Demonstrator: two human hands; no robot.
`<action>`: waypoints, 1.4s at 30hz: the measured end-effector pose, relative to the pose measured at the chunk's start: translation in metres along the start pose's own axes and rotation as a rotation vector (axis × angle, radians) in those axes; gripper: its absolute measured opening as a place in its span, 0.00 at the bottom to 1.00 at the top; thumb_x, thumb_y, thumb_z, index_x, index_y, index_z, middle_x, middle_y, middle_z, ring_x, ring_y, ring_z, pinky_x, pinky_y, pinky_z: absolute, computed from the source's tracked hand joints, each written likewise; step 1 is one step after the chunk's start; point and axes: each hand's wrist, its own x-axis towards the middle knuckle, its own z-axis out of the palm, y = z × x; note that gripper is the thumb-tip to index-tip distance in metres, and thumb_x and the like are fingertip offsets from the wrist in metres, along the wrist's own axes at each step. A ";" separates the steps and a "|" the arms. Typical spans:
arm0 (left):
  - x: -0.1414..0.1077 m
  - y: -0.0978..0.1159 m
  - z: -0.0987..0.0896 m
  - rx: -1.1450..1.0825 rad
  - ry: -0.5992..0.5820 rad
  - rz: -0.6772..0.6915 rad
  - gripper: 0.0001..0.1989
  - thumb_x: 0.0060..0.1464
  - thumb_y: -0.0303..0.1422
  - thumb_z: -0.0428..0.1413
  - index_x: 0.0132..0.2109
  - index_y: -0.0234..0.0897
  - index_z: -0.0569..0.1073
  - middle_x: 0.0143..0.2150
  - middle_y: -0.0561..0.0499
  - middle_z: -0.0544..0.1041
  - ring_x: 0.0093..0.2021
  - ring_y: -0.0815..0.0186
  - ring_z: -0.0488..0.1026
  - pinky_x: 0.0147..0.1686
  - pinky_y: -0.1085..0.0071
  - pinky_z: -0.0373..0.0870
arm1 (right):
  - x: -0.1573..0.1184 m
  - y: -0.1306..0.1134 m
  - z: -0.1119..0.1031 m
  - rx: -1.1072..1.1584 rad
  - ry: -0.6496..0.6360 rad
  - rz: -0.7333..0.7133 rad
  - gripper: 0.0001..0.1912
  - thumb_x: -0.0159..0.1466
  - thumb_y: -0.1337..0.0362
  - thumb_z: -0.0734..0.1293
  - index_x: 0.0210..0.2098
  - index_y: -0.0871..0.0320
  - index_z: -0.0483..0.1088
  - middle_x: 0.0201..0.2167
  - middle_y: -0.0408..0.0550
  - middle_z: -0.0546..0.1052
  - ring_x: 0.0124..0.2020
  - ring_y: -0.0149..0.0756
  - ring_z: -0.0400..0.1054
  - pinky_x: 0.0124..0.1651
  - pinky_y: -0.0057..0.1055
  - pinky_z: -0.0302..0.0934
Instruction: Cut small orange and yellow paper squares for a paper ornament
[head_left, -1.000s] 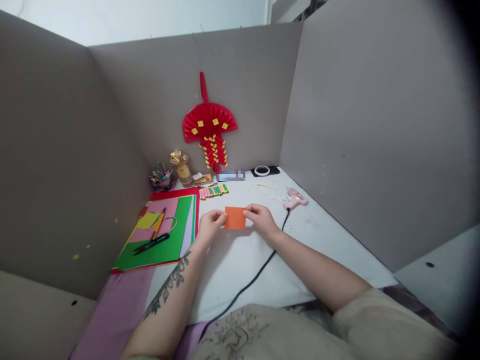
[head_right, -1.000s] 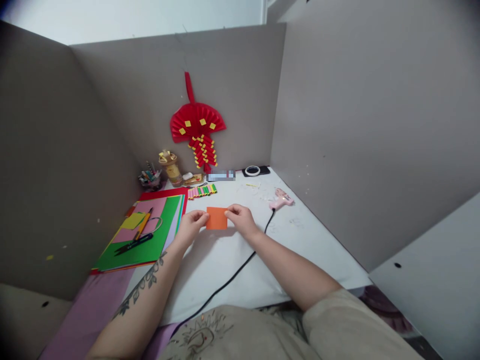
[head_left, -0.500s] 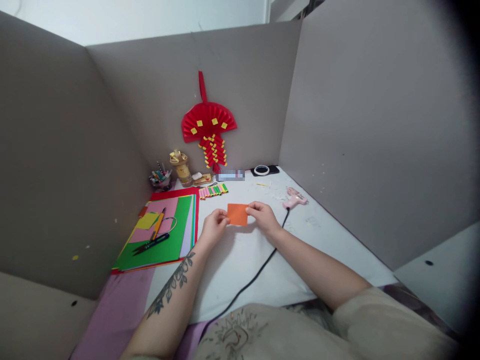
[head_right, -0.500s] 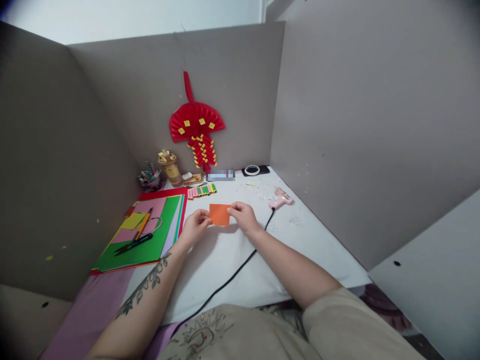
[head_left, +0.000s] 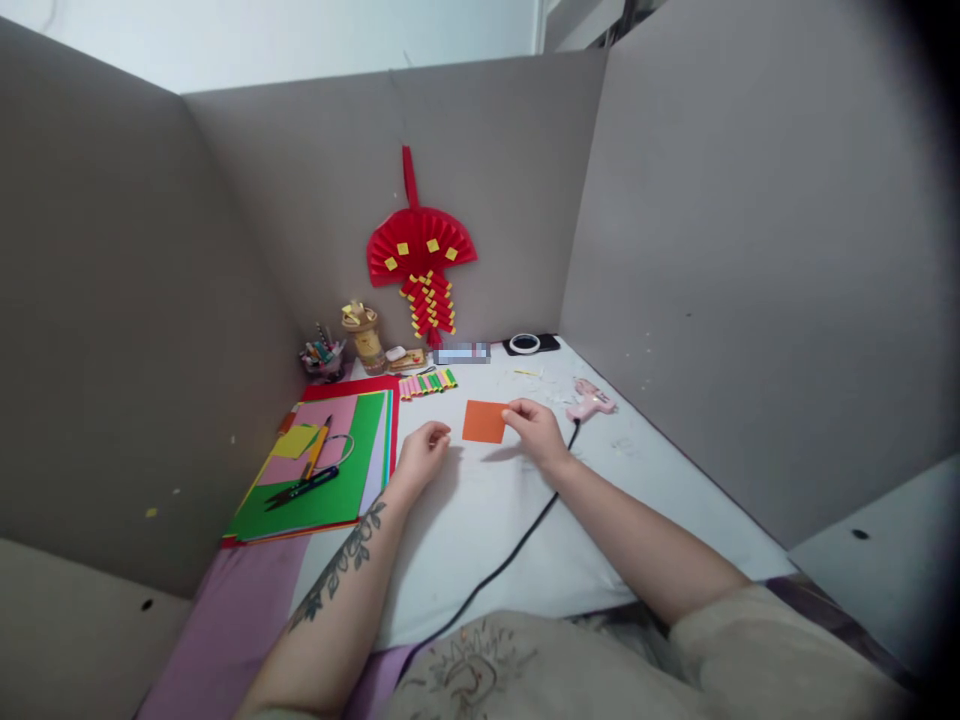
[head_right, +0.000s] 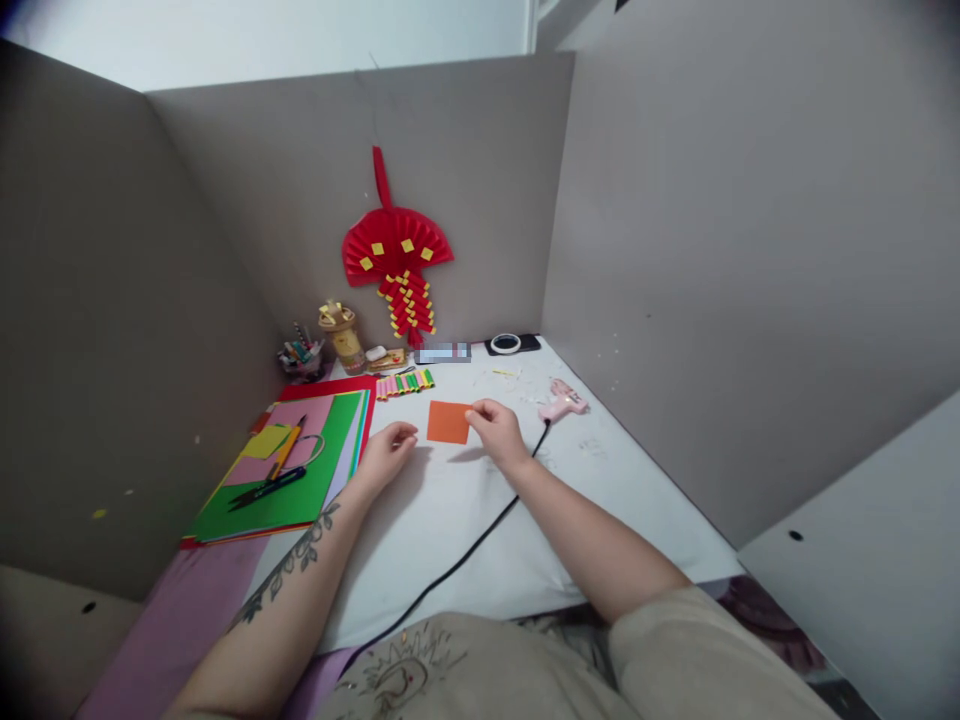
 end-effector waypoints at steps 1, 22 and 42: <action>0.000 0.003 0.000 -0.092 -0.005 0.006 0.12 0.47 0.31 0.55 0.42 0.36 0.73 0.41 0.46 0.76 0.40 0.63 0.73 0.39 0.69 0.68 | -0.001 -0.001 0.001 -0.023 -0.032 -0.003 0.09 0.52 0.59 0.65 0.23 0.59 0.66 0.20 0.41 0.66 0.25 0.31 0.59 0.31 0.28 0.55; -0.004 0.012 0.005 -0.376 0.074 -0.086 0.11 0.46 0.38 0.59 0.30 0.33 0.71 0.25 0.53 0.72 0.26 0.69 0.68 0.28 0.74 0.63 | -0.018 -0.005 0.020 -0.084 -0.175 0.038 0.07 0.54 0.61 0.64 0.25 0.59 0.68 0.22 0.41 0.68 0.25 0.30 0.60 0.30 0.27 0.55; -0.012 0.020 -0.003 0.152 -0.157 0.040 0.10 0.51 0.35 0.51 0.28 0.34 0.70 0.24 0.53 0.70 0.26 0.68 0.64 0.26 0.74 0.56 | -0.013 0.000 0.015 -0.089 -0.147 -0.028 0.08 0.56 0.60 0.64 0.26 0.59 0.67 0.23 0.43 0.68 0.27 0.31 0.61 0.32 0.28 0.56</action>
